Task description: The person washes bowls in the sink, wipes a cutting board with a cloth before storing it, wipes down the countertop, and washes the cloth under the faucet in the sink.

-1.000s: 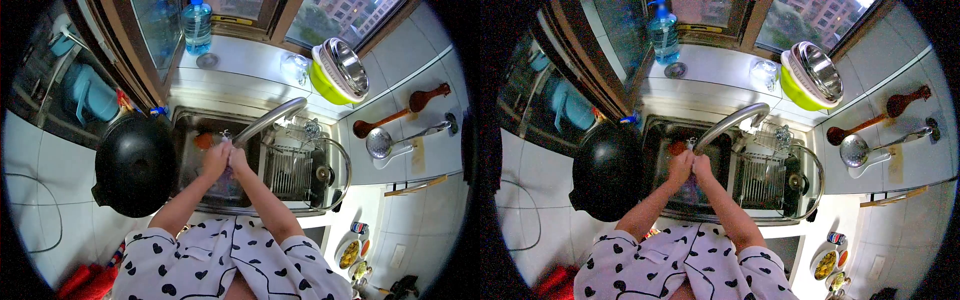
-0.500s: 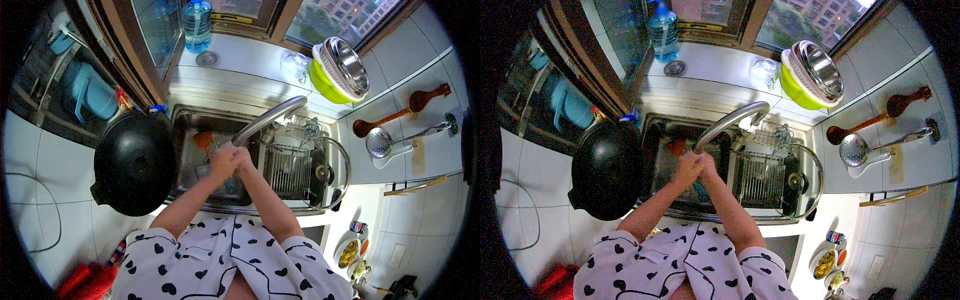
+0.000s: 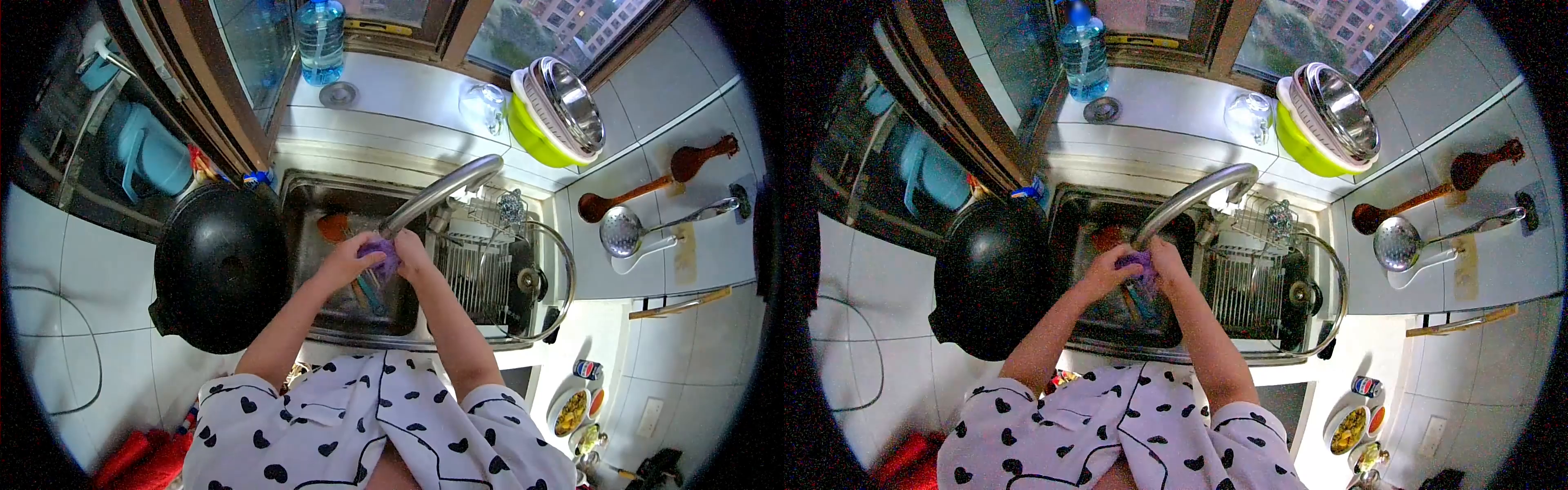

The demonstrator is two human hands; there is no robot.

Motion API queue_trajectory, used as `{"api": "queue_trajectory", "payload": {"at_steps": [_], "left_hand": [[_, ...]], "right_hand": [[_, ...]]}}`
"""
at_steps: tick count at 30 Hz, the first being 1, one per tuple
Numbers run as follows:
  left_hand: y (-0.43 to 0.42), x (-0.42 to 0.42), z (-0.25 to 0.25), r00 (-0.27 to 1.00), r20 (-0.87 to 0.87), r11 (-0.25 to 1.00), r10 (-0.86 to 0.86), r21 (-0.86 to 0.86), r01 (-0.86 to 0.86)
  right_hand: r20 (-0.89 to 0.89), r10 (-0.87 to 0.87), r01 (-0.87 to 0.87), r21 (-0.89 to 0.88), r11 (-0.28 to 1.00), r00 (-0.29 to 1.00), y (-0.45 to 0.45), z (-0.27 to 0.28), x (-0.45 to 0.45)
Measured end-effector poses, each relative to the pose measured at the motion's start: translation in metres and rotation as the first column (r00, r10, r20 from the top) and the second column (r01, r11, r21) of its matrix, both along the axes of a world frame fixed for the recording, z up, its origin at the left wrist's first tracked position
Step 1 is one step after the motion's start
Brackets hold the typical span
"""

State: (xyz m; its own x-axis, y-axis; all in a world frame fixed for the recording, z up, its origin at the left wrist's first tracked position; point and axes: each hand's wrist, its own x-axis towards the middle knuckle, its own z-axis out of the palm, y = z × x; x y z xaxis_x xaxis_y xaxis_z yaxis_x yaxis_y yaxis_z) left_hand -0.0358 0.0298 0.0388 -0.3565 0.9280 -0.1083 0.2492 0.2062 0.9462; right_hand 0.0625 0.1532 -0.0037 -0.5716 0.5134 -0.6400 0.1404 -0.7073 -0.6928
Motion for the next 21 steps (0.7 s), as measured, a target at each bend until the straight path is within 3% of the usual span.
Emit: {"api": "queue_trajectory", "payload": {"at_steps": [3, 6, 7, 9, 10, 12, 13, 14, 15, 17, 18, 19, 20, 21], "left_hand": [[0.006, -0.015, -0.023, 0.977, -0.210, 0.997, 0.047, 0.063, -0.034], [0.008, -0.007, -0.027, 0.955, -0.075, 0.949, 0.286, 0.160, -0.271], [0.009, -0.001, -0.018, 0.957, 0.038, 0.948, 0.288, 0.134, -0.290], [0.010, 0.017, -0.002, 0.922, 0.262, 0.946, 0.286, 0.074, -0.315], [0.011, 0.029, -0.003, 0.940, 0.182, 0.944, 0.289, 0.109, -0.311], [0.011, 0.053, -0.006, 0.954, 0.016, 0.938, 0.300, 0.179, -0.298], [0.008, 0.058, 0.006, 0.975, -0.041, 0.971, 0.220, 0.106, -0.215], [0.003, 0.063, 0.020, 0.987, -0.090, 0.991, 0.135, 0.027, -0.133], [0.001, 0.065, 0.030, 0.990, -0.131, 0.997, 0.044, -0.055, -0.051], [0.015, 0.048, -0.027, 0.840, -0.479, 0.966, 0.254, 0.159, -0.201], [0.022, 0.035, -0.046, 0.704, -0.609, 0.930, 0.364, 0.282, -0.237], [0.028, 0.019, -0.043, 0.790, -0.478, 0.923, 0.385, 0.214, -0.320], [0.035, 0.001, -0.039, 0.849, -0.333, 0.912, 0.409, 0.132, -0.387], [0.040, -0.008, -0.035, 0.881, -0.180, 0.898, 0.438, 0.040, -0.438]], "right_hand": [[-0.025, 0.032, -0.028, 0.161, 0.987, 0.999, 0.007, -0.016, 0.009], [0.109, -0.028, 0.003, 0.218, 0.976, 0.994, -0.003, -0.034, 0.013], [0.177, -0.073, 0.031, 0.232, 0.972, 0.982, -0.010, -0.030, 0.011], [0.051, 0.030, -0.019, -0.195, 0.981, 0.998, -0.025, 0.008, 0.016], [-0.027, 0.061, -0.066, -0.398, 0.915, 0.998, -0.034, 0.024, 0.017], [-0.325, -0.133, 0.050, -0.252, 0.967, 0.936, -0.058, 0.014, 0.018], [-0.510, -0.209, 0.109, -0.219, 0.970, 0.834, -0.067, -0.001, 0.012], [-0.685, -0.262, 0.154, -0.216, 0.964, 0.680, -0.076, -0.015, 0.005], [-0.842, -0.301, 0.176, -0.248, 0.953, 0.447, -0.080, -0.049, -0.008], [-0.820, -0.320, 0.167, -0.273, 0.948, 0.475, -0.078, -0.065, -0.012], [-0.630, -0.287, 0.144, -0.268, 0.953, 0.722, -0.067, -0.059, -0.010], [-0.380, -0.221, 0.121, -0.270, 0.955, 0.898, -0.056, -0.051, -0.010], [-0.094, -0.133, 0.103, -0.277, 0.955, 0.987, -0.048, -0.041, -0.011], [-0.024, -0.143, 0.133, -0.244, 0.961, 0.990, -0.049, -0.020, -0.015]]}}
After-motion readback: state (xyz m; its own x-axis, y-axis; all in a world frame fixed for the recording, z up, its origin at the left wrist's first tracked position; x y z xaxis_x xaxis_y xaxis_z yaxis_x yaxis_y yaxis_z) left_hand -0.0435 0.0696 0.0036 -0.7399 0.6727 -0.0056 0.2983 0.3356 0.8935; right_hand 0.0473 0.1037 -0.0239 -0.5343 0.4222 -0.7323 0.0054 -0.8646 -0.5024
